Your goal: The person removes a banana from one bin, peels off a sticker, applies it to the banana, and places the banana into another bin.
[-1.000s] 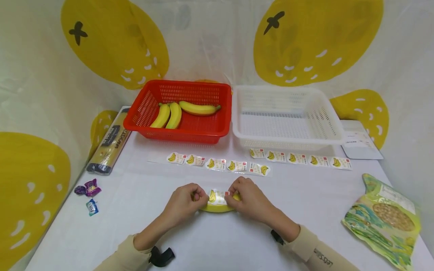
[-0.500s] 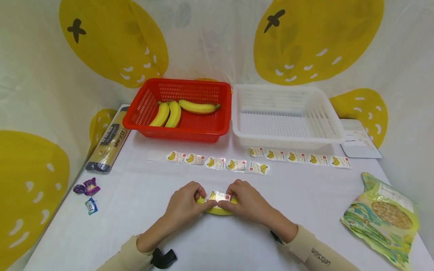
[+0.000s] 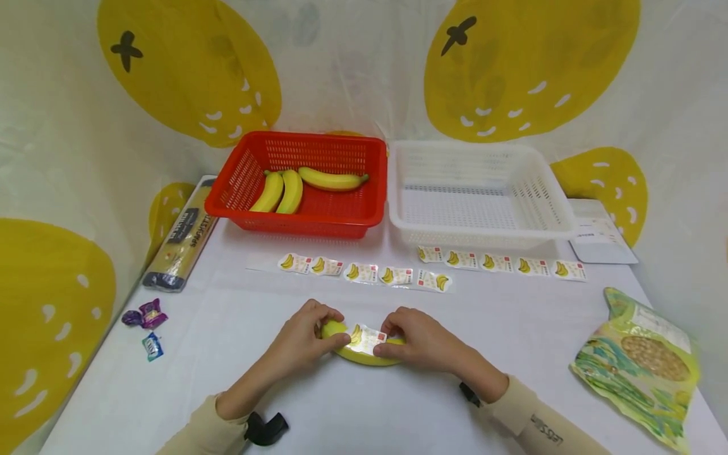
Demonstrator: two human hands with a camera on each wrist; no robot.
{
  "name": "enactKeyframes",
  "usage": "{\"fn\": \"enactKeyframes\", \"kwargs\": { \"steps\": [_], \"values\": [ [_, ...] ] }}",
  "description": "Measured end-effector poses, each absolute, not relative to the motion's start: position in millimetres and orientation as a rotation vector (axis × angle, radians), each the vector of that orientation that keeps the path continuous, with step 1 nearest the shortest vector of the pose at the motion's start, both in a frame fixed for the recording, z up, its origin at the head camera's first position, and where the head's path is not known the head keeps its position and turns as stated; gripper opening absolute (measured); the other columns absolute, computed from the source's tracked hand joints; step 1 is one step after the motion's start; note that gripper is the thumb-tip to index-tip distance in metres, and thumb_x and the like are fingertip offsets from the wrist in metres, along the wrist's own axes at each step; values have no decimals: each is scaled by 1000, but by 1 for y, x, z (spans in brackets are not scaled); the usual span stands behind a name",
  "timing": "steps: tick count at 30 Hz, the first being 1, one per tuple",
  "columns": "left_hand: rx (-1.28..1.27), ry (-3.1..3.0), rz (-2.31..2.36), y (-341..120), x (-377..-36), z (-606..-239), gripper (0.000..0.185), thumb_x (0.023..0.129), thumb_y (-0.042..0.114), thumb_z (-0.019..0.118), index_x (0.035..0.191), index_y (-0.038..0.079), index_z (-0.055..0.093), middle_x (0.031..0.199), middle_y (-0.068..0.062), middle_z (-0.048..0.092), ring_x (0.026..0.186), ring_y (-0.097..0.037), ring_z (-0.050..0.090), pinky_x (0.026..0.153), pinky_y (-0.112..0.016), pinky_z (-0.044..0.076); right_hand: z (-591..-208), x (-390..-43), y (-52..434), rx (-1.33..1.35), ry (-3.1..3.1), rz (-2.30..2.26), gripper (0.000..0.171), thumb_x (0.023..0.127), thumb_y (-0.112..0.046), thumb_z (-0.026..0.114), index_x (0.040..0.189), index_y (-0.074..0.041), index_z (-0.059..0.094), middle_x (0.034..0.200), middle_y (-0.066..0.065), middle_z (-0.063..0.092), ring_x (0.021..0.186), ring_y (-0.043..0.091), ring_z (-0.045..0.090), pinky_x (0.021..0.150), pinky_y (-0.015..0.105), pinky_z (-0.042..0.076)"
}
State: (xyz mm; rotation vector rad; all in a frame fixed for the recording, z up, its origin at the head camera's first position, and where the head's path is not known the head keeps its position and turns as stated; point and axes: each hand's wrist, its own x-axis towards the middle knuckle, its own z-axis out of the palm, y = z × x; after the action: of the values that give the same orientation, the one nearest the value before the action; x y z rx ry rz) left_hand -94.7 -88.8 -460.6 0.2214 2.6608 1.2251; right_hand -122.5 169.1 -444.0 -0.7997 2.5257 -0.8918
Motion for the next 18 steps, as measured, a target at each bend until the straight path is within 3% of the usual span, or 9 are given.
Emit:
{"fn": "enactKeyframes", "kwargs": {
  "steps": [10, 14, 18],
  "values": [
    [299, 2664, 1127, -91, -97, -461, 33, 87, 40, 79, 114, 22, 77, 106, -1, 45, 80, -14, 50, 63, -25, 37, -445, -124, 172, -798, 2490, -895, 30, 87, -47, 78, 94, -20, 68, 88, -12, 62, 84, 5, 54, 76, 25, 49],
    [328, 2661, 1138, -93, -97, -462, 33, 87, 41, 79, 116, 26, 76, 117, -2, 44, 79, -16, 52, 64, -26, 38, -445, -124, 173, -806, 2490, -894, 30, 87, -48, 78, 94, -20, 68, 88, -12, 62, 83, 4, 54, 76, 25, 48],
    [358, 2635, 1132, -94, -97, -461, 45, 82, 46, 82, 122, 26, 74, 123, -1, 48, 90, -18, 57, 73, -28, 43, -447, -124, 173, -814, 2486, -900, 29, 87, -47, 78, 94, -20, 68, 88, -12, 62, 84, 3, 54, 76, 25, 49]
  ]
}}
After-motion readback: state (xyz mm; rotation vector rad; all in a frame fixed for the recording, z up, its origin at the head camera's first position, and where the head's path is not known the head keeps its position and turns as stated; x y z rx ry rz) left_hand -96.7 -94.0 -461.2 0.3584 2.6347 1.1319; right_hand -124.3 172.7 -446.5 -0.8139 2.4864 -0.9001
